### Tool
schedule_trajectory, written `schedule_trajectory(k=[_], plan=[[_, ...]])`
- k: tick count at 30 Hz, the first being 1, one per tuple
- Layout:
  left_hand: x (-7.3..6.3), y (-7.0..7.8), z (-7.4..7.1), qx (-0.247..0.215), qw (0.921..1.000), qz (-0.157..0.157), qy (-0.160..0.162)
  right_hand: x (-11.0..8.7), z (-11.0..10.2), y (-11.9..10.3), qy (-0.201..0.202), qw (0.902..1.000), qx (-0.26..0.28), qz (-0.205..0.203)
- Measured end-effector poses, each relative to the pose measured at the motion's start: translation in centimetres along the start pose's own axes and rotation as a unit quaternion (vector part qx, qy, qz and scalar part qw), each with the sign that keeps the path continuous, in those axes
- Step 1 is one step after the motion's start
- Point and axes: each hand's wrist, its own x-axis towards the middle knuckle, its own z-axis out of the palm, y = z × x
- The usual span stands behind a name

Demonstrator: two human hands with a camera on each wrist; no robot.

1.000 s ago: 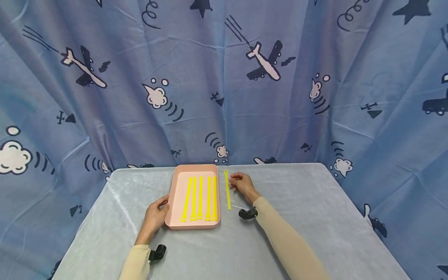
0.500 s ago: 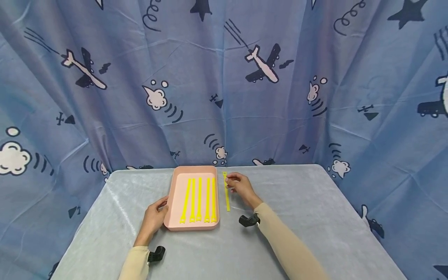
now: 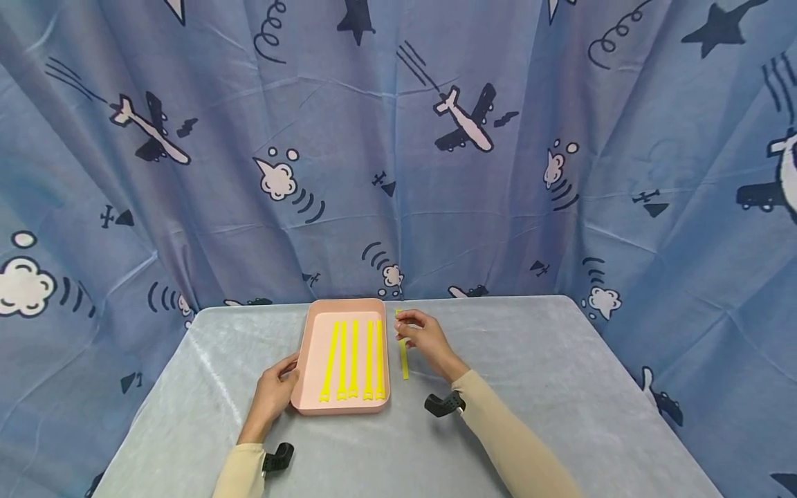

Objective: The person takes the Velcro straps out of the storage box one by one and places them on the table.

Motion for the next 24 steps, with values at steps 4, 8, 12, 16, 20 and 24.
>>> schedule_trajectory(k=[4,8,12,16,20,24], plan=[[0.0,-0.2,0.1,0.004,1.0,-0.002,0.0,-0.8,0.3,-0.7,-0.016,0.9997,0.001,-0.017],[0.0,-0.3,0.1,0.007,1.0,-0.006,0.002,-1.4,0.9,-1.5,-0.036,0.9988,0.0,-0.032],[-0.1,-0.2,0.1,0.009,0.9999,-0.008,0.003,-1.8,1.6,-2.2,-0.053,0.9978,-0.005,-0.04],[-0.1,0.0,0.0,0.009,0.9999,-0.006,0.005,-2.1,2.3,-2.7,-0.069,0.9964,-0.009,-0.048],[-0.1,0.1,0.0,0.01,0.9999,-0.003,0.005,-2.3,3.1,-3.2,-0.084,0.9946,-0.009,-0.061],[-0.1,0.2,0.1,0.008,0.9999,-0.003,0.006,-2.5,3.9,-3.8,-0.102,0.9927,-0.003,-0.065]])
